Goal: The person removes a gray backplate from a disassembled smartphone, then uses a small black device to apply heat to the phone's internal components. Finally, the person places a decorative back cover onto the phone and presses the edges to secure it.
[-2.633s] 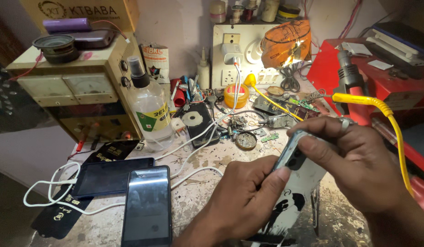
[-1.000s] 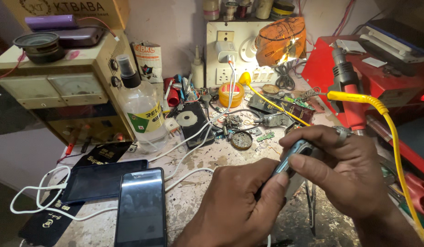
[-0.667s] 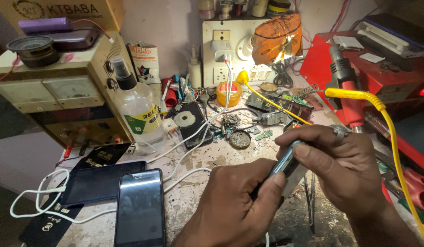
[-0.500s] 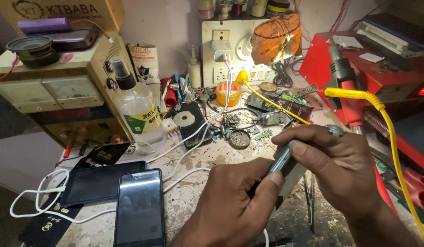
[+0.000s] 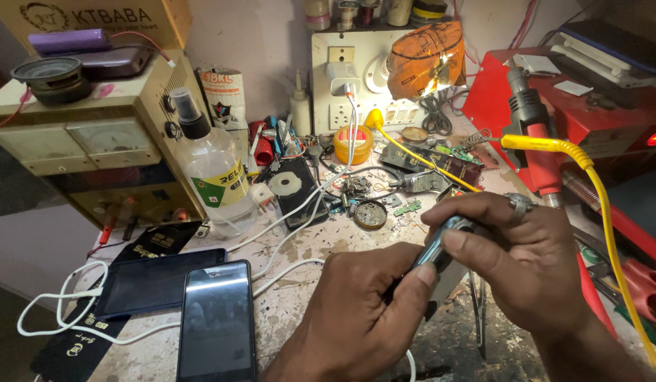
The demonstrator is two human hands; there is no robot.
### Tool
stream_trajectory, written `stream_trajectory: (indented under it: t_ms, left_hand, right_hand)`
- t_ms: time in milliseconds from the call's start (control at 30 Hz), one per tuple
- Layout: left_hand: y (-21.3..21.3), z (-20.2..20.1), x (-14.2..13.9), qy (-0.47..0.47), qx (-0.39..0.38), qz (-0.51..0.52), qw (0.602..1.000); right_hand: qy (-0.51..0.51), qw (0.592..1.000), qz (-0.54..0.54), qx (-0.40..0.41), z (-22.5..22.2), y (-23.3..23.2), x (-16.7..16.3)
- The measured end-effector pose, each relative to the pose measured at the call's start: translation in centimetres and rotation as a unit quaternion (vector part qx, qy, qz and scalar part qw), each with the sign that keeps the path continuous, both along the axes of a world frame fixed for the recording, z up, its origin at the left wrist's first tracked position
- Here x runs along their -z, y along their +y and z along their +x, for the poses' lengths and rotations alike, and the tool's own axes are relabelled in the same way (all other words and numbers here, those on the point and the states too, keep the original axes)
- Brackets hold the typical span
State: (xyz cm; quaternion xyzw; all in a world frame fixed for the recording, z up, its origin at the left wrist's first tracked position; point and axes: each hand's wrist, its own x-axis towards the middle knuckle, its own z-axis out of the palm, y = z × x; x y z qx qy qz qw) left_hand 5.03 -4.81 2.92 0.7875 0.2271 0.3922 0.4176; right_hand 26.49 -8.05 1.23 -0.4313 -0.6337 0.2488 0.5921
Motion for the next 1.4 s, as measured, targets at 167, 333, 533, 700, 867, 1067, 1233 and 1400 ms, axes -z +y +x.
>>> stream_trajectory:
  t_ms: [167,333,533,700,867,1067,1233,1400]
  left_hand:
    - [0.1,0.3,0.1,0.0,-0.004,-0.001,1.0]
    - [0.2,0.2,0.4,-0.008,-0.011,-0.013,1.0]
    - [0.4,0.2,0.6,-0.034,-0.001,0.006,0.999]
    - [0.5,0.3,0.7,-0.014,-0.016,-0.007,1.0]
    - [0.7,0.2,0.7,-0.004,-0.019,0.0,1.0]
    - [0.8,0.4,0.9,-0.007,-0.024,0.009,1.0]
    - [1.0,0.4,1.0,-0.012,-0.021,0.009,1.0]
    - [1.2,0.3,1.2,-0.006,-0.038,-0.028,0.999]
  right_hand:
    - [0.034,0.999,0.005,0.003,-0.4,0.6,0.4]
    - [-0.005,0.999,-0.015,-0.036,-0.4,0.0,0.8]
    - [0.006,1.0,-0.012,-0.008,-0.2,0.5,1.0]
    - [0.023,1.0,0.01,0.008,-0.6,1.0,0.8]
    - [0.025,0.999,0.01,0.022,-0.6,1.5,0.5]
    - [0.064,0.998,0.005,-0.001,-0.5,2.0,0.9]
    - [0.057,0.998,-0.003,-0.016,-0.5,2.0,0.5]
    - [0.029,0.997,-0.054,-0.037,0.2,2.1,-0.4]
